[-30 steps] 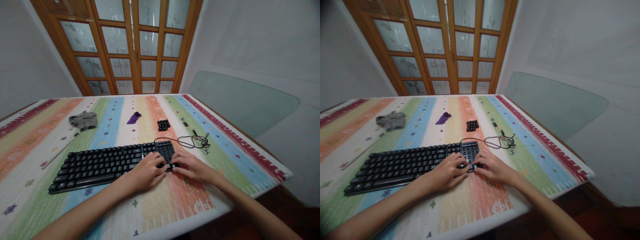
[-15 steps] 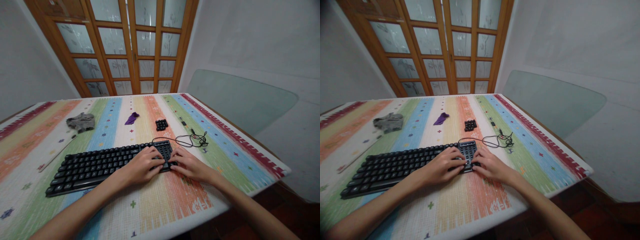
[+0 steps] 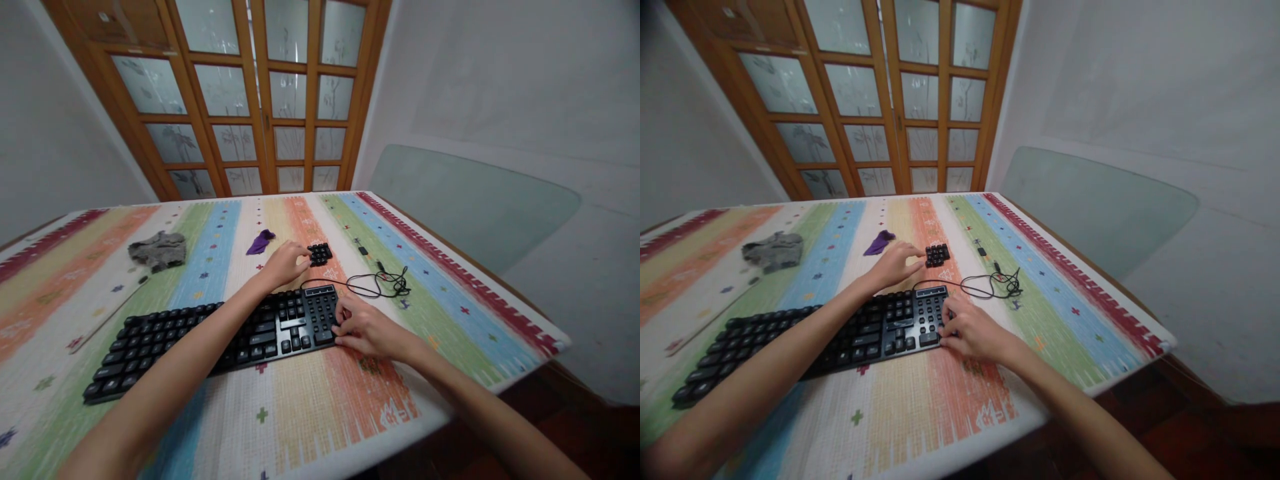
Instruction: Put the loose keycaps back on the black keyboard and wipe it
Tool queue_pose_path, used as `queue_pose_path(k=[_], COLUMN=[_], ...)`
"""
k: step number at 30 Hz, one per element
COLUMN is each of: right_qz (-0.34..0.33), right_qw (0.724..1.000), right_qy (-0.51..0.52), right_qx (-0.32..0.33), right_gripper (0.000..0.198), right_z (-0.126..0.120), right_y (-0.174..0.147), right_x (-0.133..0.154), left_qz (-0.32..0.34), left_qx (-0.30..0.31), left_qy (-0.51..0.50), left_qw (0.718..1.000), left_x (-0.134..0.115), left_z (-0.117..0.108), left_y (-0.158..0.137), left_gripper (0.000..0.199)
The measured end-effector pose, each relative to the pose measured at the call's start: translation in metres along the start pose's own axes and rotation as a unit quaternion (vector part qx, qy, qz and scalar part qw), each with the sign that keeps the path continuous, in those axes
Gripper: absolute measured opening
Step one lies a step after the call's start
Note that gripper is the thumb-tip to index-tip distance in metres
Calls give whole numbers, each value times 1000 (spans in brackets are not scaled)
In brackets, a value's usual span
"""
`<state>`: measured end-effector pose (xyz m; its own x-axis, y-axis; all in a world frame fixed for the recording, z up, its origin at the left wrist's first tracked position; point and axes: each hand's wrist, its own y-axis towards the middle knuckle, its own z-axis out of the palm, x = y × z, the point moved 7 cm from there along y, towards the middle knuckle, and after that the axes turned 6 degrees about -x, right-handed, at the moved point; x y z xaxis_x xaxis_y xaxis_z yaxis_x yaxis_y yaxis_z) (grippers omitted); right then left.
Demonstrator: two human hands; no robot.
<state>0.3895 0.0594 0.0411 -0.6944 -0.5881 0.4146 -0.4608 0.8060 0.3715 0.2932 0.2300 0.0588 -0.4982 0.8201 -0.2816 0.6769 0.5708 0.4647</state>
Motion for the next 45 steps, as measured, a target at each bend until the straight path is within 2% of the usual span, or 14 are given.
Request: queue_pose_path(k=[3, 5, 10, 14, 18, 22, 26, 31, 36, 45], right_qz=[10, 9, 36, 47, 59, 59, 52, 44, 40, 23], right_qw=[1000, 999, 994, 990, 986, 982, 980, 981, 980, 979], right_qy=[23, 41, 29, -36, -92, -141, -175, -170, -176, -178], right_qx=[11, 2, -97, -125, -125, -114, -81, -79, -87, -95], right_gripper=[8, 11, 11, 8, 12, 20, 21, 15, 10, 9], right_z=[0, -4, -24, -30, -25, -13, 1, 7, 8, 9], right_y=[2, 5, 26, 50, 70, 83, 89, 89, 90, 93], right_x=[-4, -6, -33, -67, -95, -105, -109, -116, -120, -114], left_qz=[-12, -18, -26, -28, -9, 48, 91, 111, 121, 119], left_qx=[21, 31, 29, 18, 15, 25, 52, 54, 64, 40], left_qy=[-2, -6, -29, -51, -92, -178, -187, -189, -187, -168], left_qw=[1000, 999, 999, 998, 996, 982, 977, 974, 973, 978], left_x=[7, 9, 9, 2, -20, -58, -83, -86, -86, -87], left_z=[21, 31, 41, 29, 4, -16, -15, -3, -4, -14], left_y=[10, 12, 12, 7, -16, -56, -88, -100, -101, -105], left_gripper=[13, 10, 12, 11, 9, 8, 5, 13, 21, 12])
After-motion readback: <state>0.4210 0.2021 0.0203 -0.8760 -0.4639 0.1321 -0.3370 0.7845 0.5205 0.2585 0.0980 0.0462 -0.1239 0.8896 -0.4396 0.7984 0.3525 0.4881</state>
